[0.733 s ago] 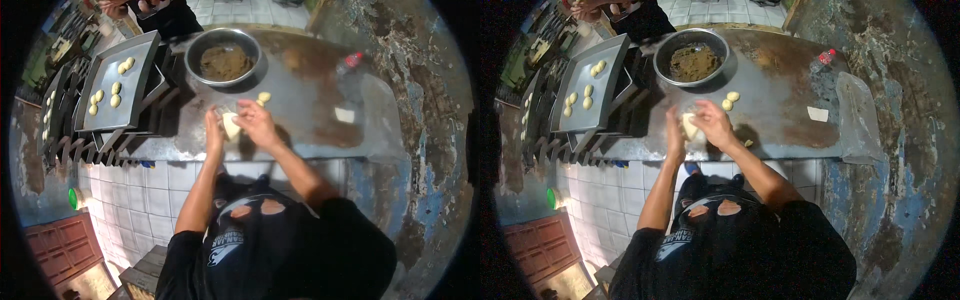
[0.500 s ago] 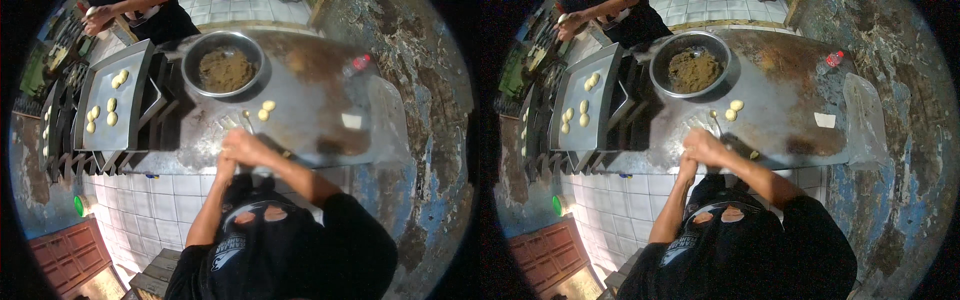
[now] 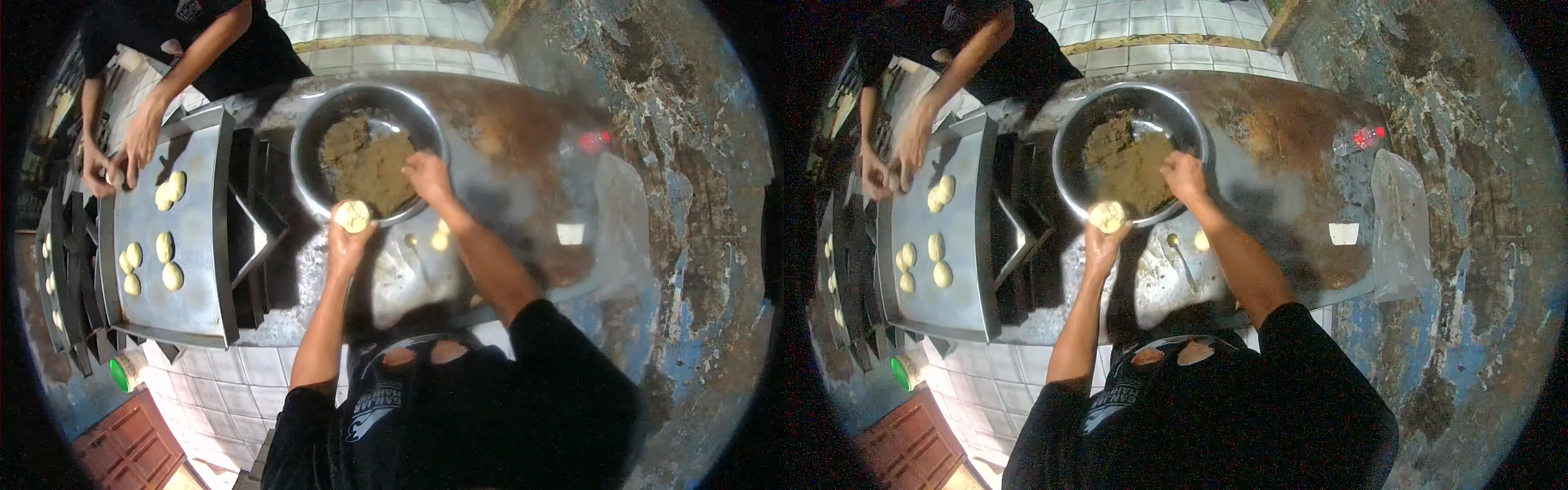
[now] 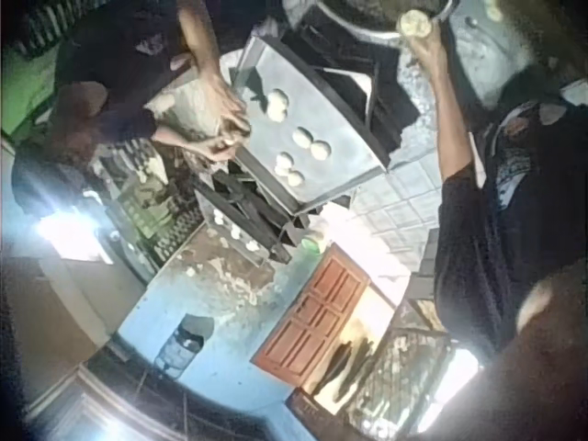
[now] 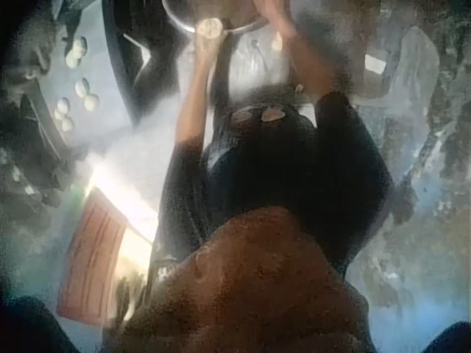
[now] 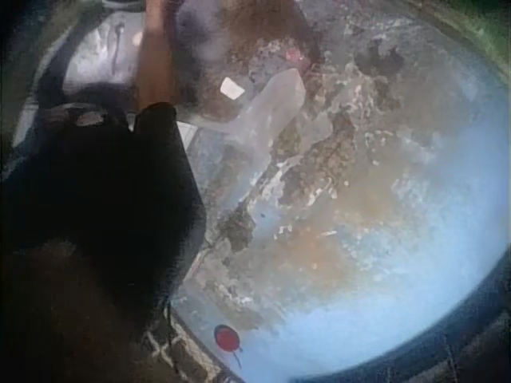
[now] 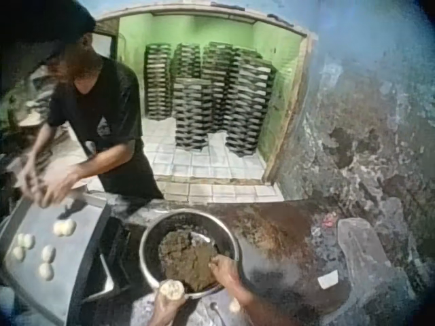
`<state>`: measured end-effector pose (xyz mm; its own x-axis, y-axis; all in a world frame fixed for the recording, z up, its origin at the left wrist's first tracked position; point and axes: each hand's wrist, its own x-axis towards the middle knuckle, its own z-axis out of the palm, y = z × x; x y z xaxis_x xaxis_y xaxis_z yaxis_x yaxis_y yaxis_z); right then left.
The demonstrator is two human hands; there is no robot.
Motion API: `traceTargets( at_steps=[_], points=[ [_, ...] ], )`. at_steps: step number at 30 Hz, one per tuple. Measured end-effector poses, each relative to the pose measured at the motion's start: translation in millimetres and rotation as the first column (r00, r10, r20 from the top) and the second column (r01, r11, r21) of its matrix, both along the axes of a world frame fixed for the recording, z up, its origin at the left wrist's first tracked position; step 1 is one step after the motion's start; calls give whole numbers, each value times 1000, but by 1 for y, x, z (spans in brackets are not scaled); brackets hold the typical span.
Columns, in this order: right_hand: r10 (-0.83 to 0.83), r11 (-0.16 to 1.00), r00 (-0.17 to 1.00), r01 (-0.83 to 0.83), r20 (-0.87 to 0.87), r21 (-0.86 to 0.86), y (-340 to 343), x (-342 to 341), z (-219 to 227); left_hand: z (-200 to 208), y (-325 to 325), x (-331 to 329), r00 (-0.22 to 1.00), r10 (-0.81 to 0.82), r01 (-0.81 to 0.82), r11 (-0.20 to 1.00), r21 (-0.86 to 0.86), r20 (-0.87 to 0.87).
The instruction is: The person prepares small dough portions by hand and places them onto metal baking trays. The person fills each dough piece with a mixture from a bowl and rolls it into a bun shape before arranging it on the tray.
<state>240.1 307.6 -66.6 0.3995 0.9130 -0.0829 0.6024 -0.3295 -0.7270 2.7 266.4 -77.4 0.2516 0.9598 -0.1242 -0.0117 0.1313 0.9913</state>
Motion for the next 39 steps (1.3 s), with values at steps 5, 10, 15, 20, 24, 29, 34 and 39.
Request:
traceTargets(
  at_steps=[5, 10, 15, 20, 24, 29, 34, 39],
  points=[
    [132, 962, 686, -262, -716, -74, -28, 1, 73, 30, 13, 7, 988, -5, 15, 998, 62, -152],
    [488, 675, 805, -593, 338, 440, -92, -56, 63, 48, 12, 55, 926, -21, 25, 1000, 6, -376],
    [191, 975, 839, -224, -510, -3, -113, -31, 100, 42, -27, 53, 962, -101, 128, 988, 91, -253],
    [139, 990, 861, -137, -490, 41, -144, -22, 99, 55, -72, 57, 991, -123, 131, 958, 254, -49],
    [454, 726, 769, -612, 450, 314, -210, -43, 117, 70, -111, 59, 965, -51, 130, 945, 299, -258],
    [276, 892, 928, -150, -250, 427, -247, -24, 134, 114, -159, 49, 979, -130, 139, 989, 48, -158],
    [403, 830, 887, -251, -225, 498, -293, -30, 124, 123, -201, 52, 990, -140, 139, 990, 26, 32],
    [184, 949, 677, 66, -713, 308, -301, -29, 106, 144, -222, 68, 988, -43, 78, 967, 243, -145]
  ],
)
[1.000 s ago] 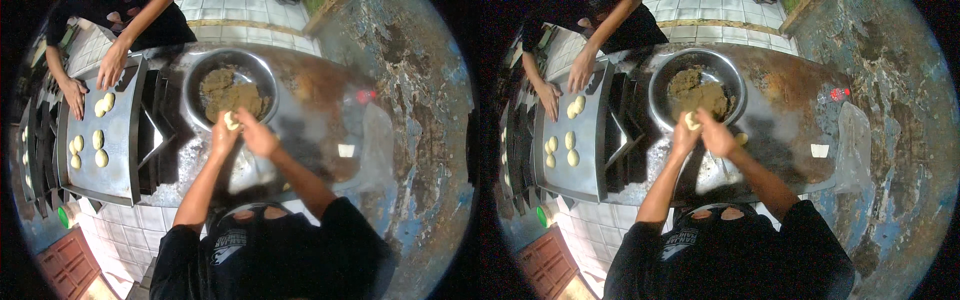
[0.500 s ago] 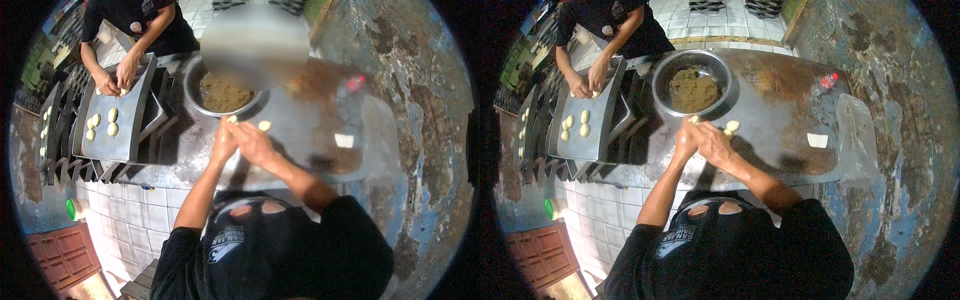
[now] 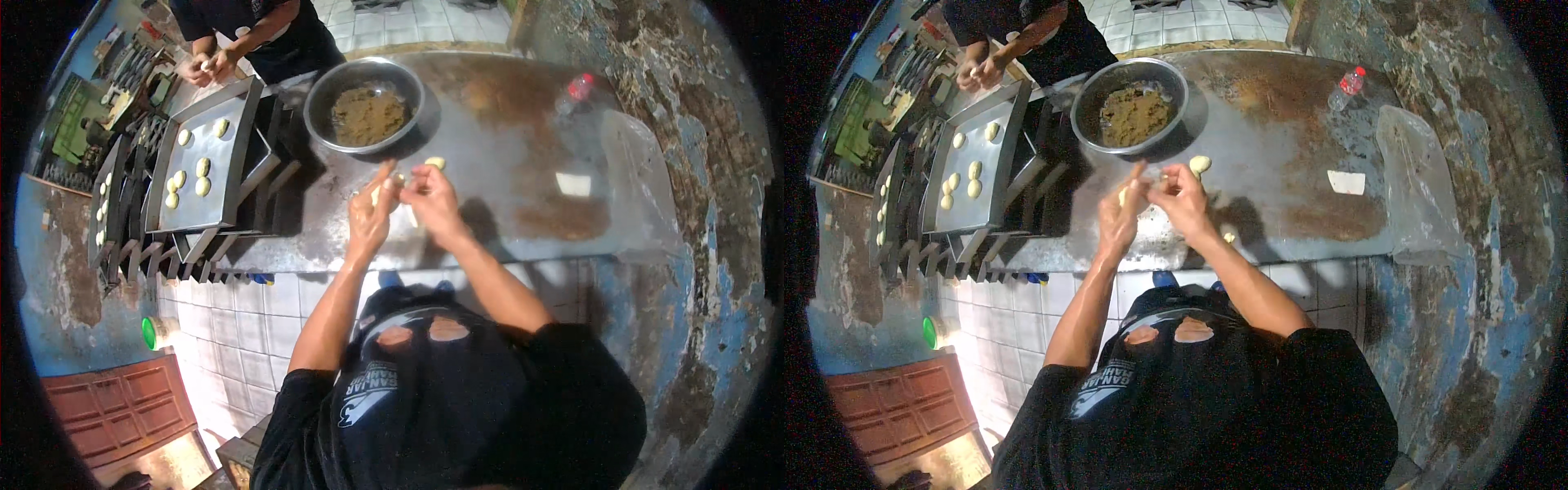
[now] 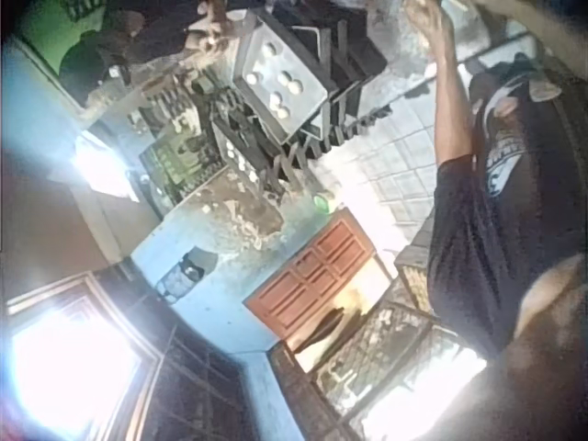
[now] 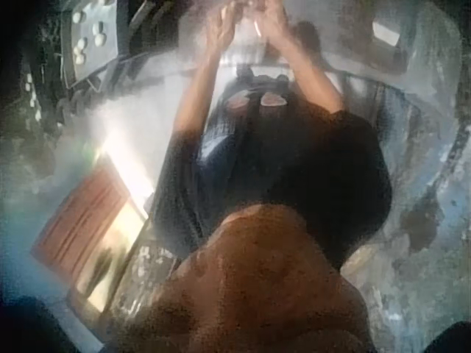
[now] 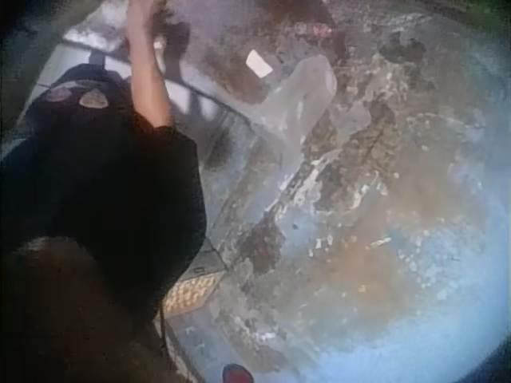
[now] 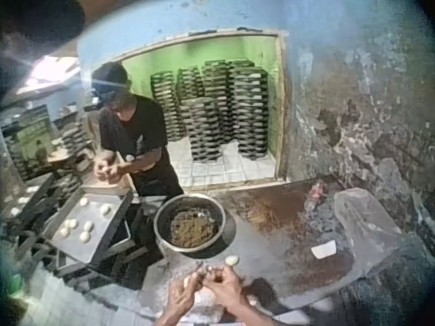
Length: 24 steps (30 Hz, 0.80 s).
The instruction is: The person prepares small dough portions by hand and places them onto metal baking trays. The person fills each dough piece with a mixture from a bowl and rolls it into a bun shape before arranging it on the tray.
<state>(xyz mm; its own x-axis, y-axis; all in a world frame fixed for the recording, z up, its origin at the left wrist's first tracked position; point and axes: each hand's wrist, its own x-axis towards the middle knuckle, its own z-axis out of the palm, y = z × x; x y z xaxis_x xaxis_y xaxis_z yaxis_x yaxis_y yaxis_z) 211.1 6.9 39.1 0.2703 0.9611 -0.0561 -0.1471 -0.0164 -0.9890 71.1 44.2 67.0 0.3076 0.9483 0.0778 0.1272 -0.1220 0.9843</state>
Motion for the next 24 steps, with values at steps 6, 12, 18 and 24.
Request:
traceTargets(
  at_steps=[6, 12, 18, 24],
  points=[
    [435, 874, 750, -484, 498, -34, 8, 10, 34, 5, -9, -39, 904, -125, 216, 959, 185, -409],
    [-1, 874, 954, -145, 299, 465, 15, -71, 37, 15, -22, -108, 996, 92, -89, 948, -306, -6],
    [154, 816, 942, -292, 299, 499, 9, -195, 36, 35, -33, -158, 833, 281, -178, 952, -250, 476],
    [677, 734, 726, -679, -122, 29, 68, -296, 102, 55, 8, -250, 632, 520, -540, 827, -154, 575]
  ],
)
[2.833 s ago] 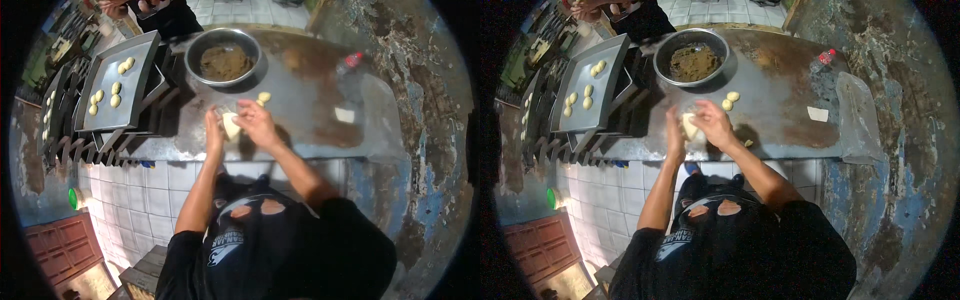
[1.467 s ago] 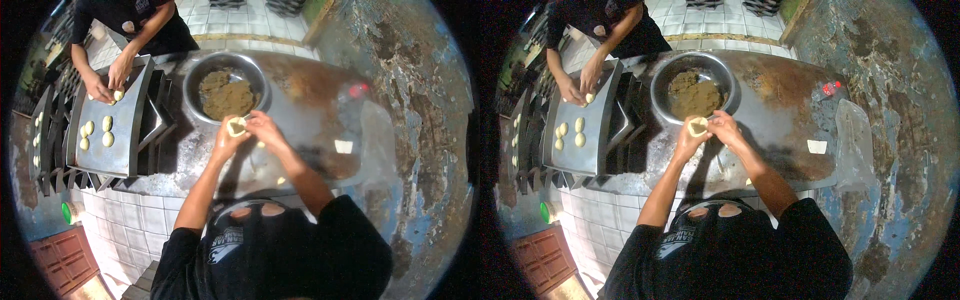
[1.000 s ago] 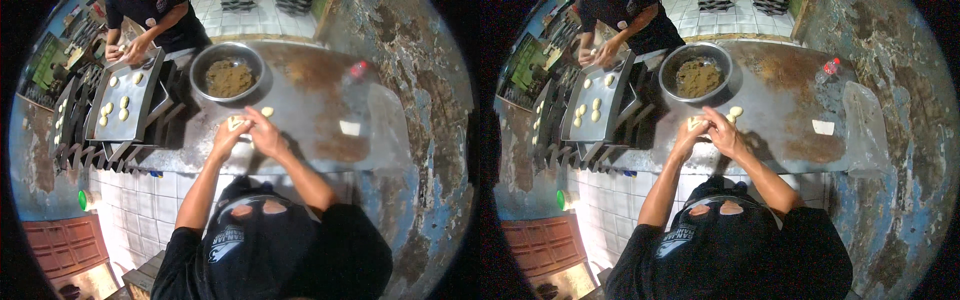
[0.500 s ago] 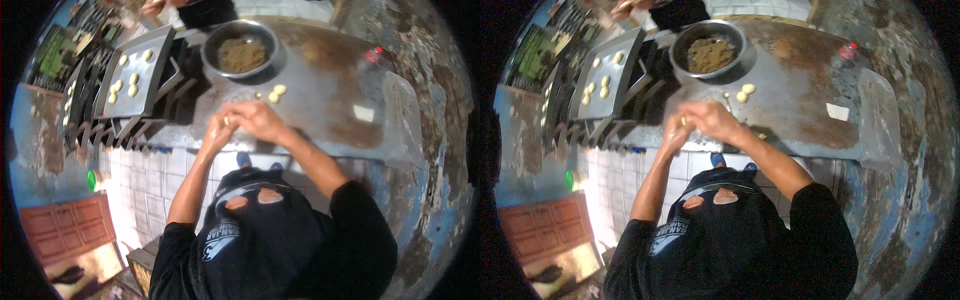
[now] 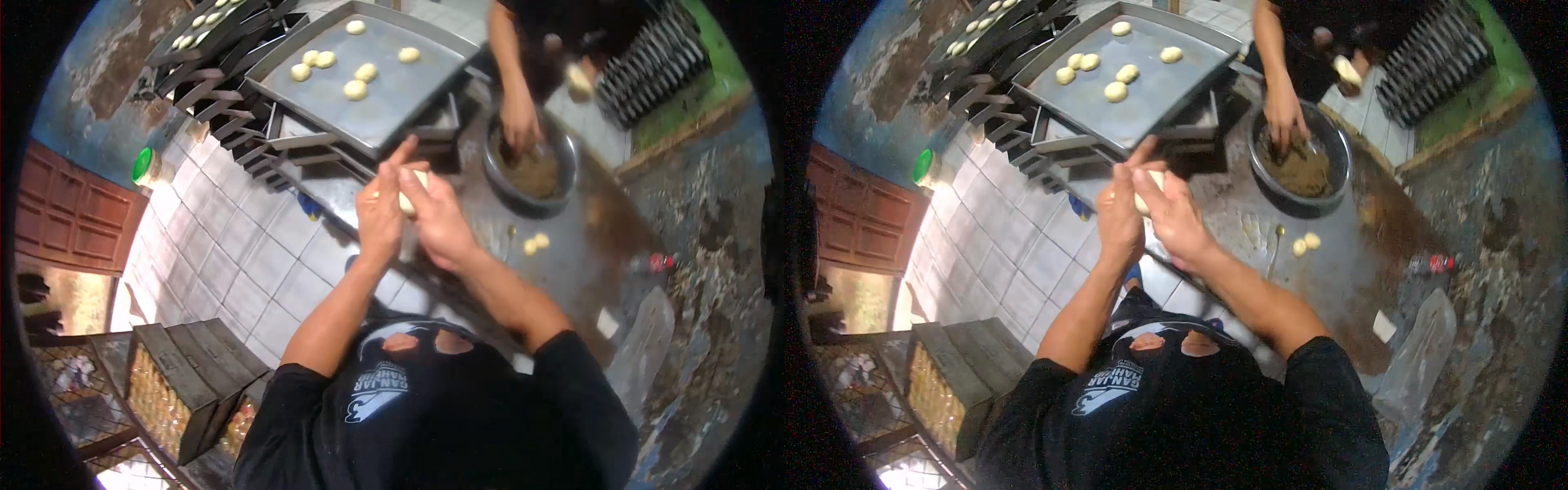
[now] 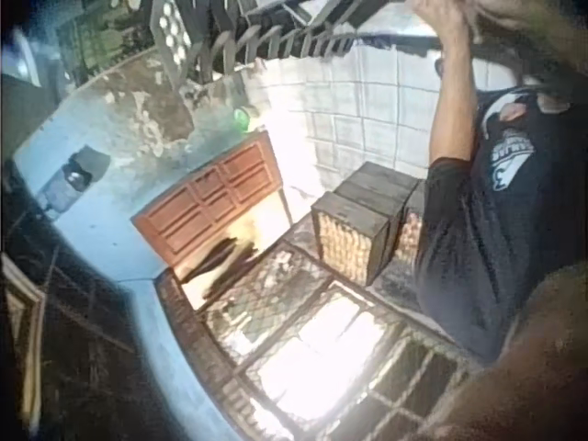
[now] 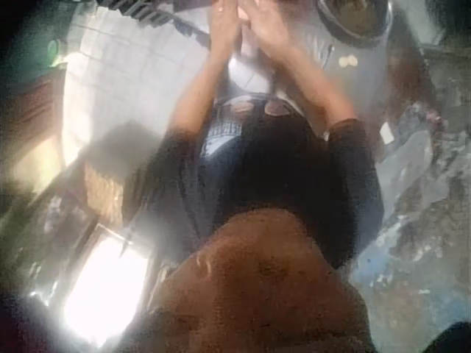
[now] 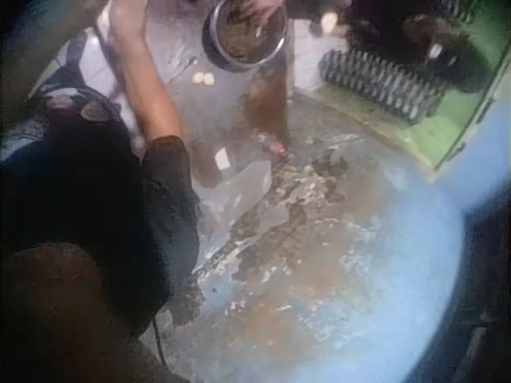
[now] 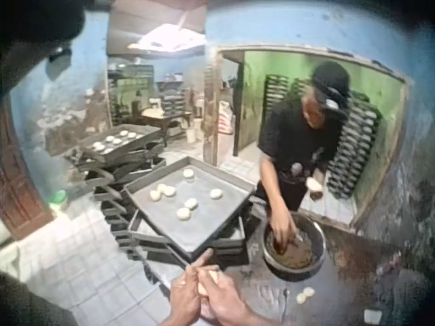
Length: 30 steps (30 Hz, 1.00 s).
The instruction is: The person prepares small dough portions by hand and places them onto metal baking trays. The person fills each dough piece with a mixture from a bowl and rolls it into a bun shape before arranging it on the tray.
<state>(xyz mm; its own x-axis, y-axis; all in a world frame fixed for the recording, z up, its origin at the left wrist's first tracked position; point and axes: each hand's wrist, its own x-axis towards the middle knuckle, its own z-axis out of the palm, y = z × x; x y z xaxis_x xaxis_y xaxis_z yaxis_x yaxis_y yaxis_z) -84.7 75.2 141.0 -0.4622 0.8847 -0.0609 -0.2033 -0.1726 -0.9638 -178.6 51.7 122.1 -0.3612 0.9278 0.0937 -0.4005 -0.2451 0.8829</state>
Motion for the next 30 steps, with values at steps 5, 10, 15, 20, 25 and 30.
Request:
traceTargets(
  at_steps=[5, 10, 15, 20, 25, 30],
  points=[
    [103, 932, 883, -247, 457, 266, 141, -127, 11, -14, 36, -123, 968, 242, -231, 963, 136, -68],
    [-446, 361, 689, -446, 572, 819, 272, -238, -90, -73, 9, -259, 919, 307, -350, 924, -152, -249],
    [-382, 331, 514, -699, 768, 633, 286, -281, -112, -129, -55, -351, 827, 412, -535, 785, -311, -383],
    [-395, 277, 515, -723, 760, 633, 292, -277, -116, -126, -35, -361, 848, 399, -513, 782, -353, -349],
    [239, 784, 617, -578, 750, 226, 354, -287, -30, -103, 1, -348, 907, 401, -419, 845, -330, -125],
    [-622, -21, 537, -739, 570, 674, 341, -327, -72, -68, 19, -326, 929, 297, -342, 916, -208, -221]
  ],
)
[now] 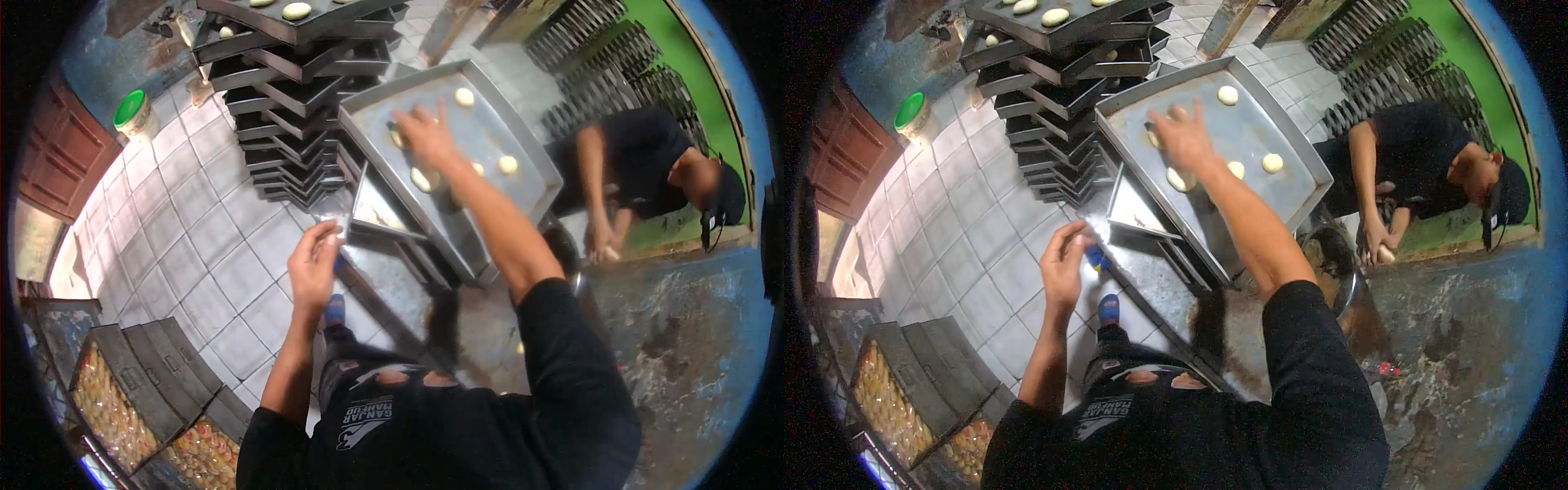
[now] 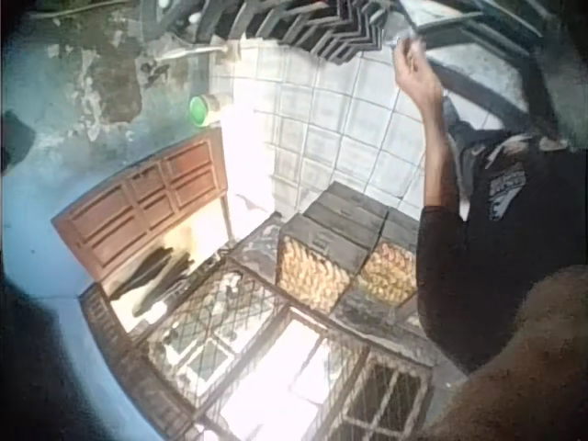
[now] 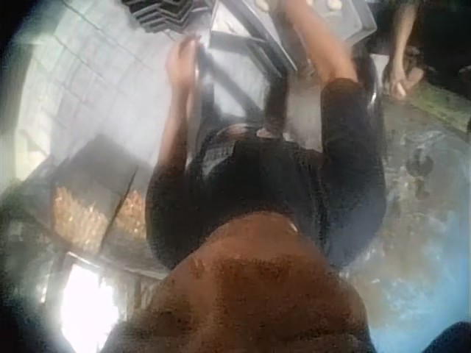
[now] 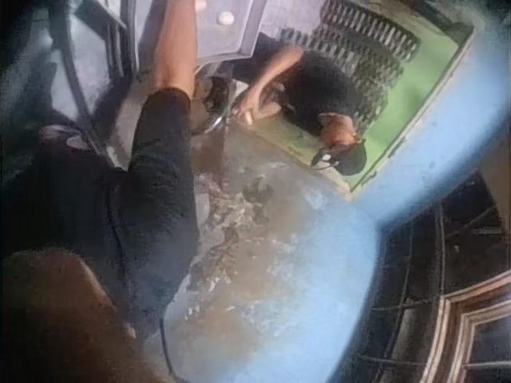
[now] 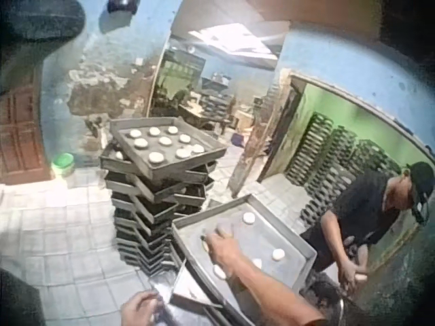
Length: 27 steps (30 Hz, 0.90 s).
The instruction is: The person prepares small dough portions by hand and places them onto metal baking trays. The person fills each dough piece with a mixture from a bowl and rolls it into a bun shape before arranging it on the tray.
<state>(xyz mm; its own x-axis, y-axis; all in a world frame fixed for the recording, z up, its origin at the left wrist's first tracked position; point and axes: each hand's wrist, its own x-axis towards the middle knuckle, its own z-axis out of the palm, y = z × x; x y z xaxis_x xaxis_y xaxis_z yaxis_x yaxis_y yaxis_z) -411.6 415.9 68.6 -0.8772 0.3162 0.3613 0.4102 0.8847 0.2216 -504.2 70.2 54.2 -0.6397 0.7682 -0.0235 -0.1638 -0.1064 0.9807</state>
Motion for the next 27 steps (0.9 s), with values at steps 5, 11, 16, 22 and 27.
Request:
traceTargets(
  at_steps=[5, 11, 16, 22, 27],
  points=[
    [-240, 879, 922, 73, -306, -470, -109, 49, 70, 46, 20, 55, 995, -29, 37, 996, 76, -98],
    [-193, 890, 742, -143, -642, -434, -265, 217, 82, 43, 37, 192, 844, -331, 227, 933, 278, 422],
    [-694, 532, 526, -86, -493, -842, -333, 378, 29, 32, 15, 351, 886, -434, 429, 901, 67, 160],
    [-872, 284, 176, -578, -457, -765, -375, 463, 9, 14, 1, 438, 768, -634, 640, 767, -50, 95],
    [-906, 377, 181, -62, -382, -924, -365, 510, -10, -72, 0, 442, 674, -710, 726, 588, -356, 202]
  ],
)
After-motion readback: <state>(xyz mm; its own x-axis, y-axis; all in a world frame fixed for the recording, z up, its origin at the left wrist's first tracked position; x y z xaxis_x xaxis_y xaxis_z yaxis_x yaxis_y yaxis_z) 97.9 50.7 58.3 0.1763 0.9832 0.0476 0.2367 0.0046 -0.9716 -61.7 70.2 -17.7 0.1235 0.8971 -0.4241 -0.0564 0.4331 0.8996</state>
